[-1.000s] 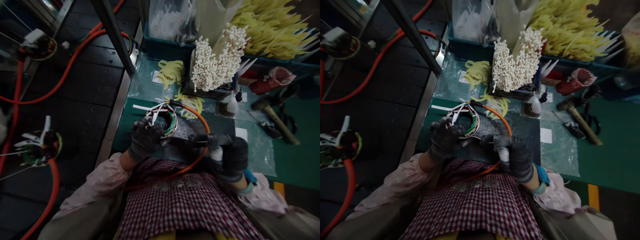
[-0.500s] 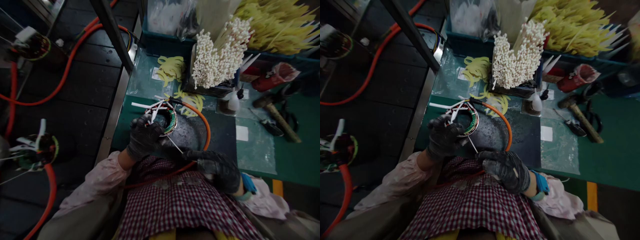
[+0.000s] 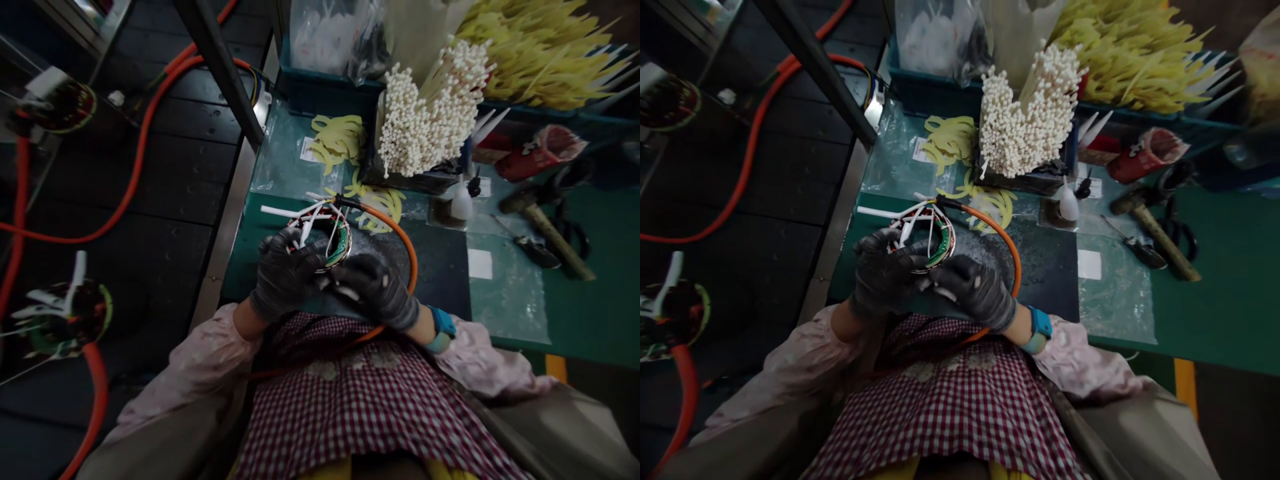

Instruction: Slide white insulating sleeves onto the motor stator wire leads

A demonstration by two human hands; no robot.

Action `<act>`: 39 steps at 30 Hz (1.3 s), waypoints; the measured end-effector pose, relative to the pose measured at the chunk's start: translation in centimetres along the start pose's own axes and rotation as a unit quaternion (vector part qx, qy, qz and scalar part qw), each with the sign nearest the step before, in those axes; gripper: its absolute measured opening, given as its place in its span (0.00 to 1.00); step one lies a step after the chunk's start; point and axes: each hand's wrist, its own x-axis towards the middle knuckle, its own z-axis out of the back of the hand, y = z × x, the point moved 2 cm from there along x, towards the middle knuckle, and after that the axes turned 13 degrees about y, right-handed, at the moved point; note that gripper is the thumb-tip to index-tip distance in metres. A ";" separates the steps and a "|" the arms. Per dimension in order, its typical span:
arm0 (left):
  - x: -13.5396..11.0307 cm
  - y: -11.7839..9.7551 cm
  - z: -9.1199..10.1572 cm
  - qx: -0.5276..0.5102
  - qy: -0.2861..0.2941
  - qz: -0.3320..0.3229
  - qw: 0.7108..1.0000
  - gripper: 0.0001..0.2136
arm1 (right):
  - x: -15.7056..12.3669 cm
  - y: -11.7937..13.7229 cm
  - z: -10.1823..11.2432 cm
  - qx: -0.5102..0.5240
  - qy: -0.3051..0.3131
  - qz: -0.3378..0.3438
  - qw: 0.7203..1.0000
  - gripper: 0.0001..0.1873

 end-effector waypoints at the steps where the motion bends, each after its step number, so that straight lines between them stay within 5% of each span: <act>1: 0.1 0.1 0.1 -0.004 0.001 -0.004 1.000 0.15 | 1.0 -0.2 -0.2 -0.022 -0.023 -0.025 0.999 0.20; 6: 0.4 0.1 0.3 0.033 -0.053 -0.040 0.997 0.09 | 5.3 -0.1 0.6 -0.057 0.000 -0.099 0.993 0.17; 11: 0.6 0.1 0.1 0.103 -0.072 -0.044 0.991 0.14 | 6.8 -0.2 2.5 0.238 0.027 -0.043 0.970 0.22; 14: 0.7 -0.1 0.3 0.108 -0.080 -0.055 0.989 0.16 | 6.5 -0.8 2.7 0.317 0.051 -0.007 0.947 0.21; 19: 0.9 -0.4 0.7 0.111 -0.123 -0.078 0.983 0.13 | 5.6 -1.8 1.8 0.270 0.030 -0.029 0.962 0.12; 24: 0.7 0.1 0.4 0.102 -0.092 -0.073 0.988 0.14 | 5.3 -2.0 1.4 0.252 0.005 -0.013 0.968 0.11; 30: 0.2 0.5 0.0 0.065 -0.063 -0.062 0.994 0.13 | 4.6 -1.7 2.0 0.135 0.049 0.134 0.980 0.11; 36: 0.3 0.1 -0.1 0.027 -0.014 -0.013 0.999 0.08 | 3.6 -1.6 1.0 0.066 0.077 0.041 0.994 0.09; 39: 0.5 0.0 0.1 0.013 -0.054 -0.038 0.998 0.07 | 2.8 -1.2 -0.1 0.024 0.090 0.137 0.986 0.07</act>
